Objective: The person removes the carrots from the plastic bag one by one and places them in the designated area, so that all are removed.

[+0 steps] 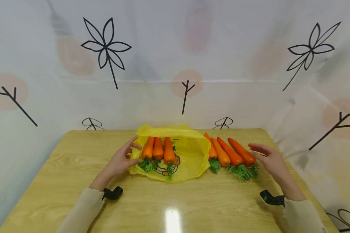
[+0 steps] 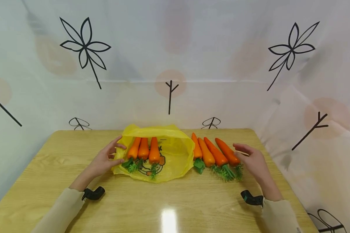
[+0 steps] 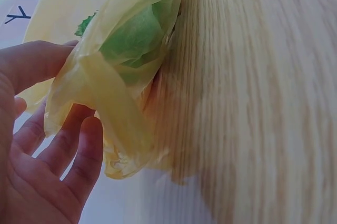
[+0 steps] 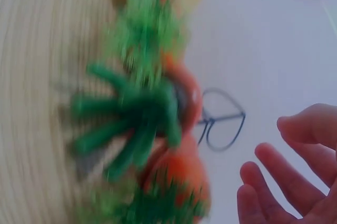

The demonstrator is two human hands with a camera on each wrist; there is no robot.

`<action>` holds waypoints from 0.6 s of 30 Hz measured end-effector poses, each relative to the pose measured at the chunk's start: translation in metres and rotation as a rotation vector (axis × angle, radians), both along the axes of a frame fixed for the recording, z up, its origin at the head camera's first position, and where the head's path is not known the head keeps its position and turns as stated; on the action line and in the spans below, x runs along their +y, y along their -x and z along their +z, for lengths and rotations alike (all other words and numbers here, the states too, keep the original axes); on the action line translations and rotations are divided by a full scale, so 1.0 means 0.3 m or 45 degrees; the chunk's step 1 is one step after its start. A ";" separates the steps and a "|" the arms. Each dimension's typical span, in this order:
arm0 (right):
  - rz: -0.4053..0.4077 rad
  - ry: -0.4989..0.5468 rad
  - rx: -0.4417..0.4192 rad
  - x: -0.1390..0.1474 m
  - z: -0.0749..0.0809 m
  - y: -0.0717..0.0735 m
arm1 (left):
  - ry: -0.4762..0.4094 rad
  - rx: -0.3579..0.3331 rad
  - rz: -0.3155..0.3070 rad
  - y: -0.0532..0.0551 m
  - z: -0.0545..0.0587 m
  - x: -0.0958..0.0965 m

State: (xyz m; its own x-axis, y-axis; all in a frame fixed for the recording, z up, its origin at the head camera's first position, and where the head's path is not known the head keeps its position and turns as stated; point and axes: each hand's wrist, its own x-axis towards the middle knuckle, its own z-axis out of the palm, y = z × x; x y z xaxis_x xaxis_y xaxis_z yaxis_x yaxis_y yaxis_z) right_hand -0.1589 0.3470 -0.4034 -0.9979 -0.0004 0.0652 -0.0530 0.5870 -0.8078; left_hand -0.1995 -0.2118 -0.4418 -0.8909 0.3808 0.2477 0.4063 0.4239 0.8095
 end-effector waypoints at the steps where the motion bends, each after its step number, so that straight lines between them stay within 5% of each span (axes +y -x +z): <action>1: 0.007 0.012 0.015 -0.012 0.008 -0.003 | -0.001 0.008 -0.005 0.003 0.001 0.001; 9: 0.121 0.019 0.050 -0.142 0.055 -0.021 | -0.002 0.047 -0.021 0.010 -0.002 0.001; 18: 0.243 -0.019 0.192 -0.306 0.023 -0.041 | -0.006 0.000 -0.015 0.004 0.000 0.004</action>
State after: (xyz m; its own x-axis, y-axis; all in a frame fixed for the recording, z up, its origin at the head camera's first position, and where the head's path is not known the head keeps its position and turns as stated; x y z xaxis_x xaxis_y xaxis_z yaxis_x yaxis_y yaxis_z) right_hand -0.1466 0.2551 -0.3966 -0.9586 -0.1903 0.2120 -0.2836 0.5664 -0.7738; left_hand -0.2006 -0.2105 -0.4417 -0.8861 0.3903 0.2500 0.4116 0.4148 0.8115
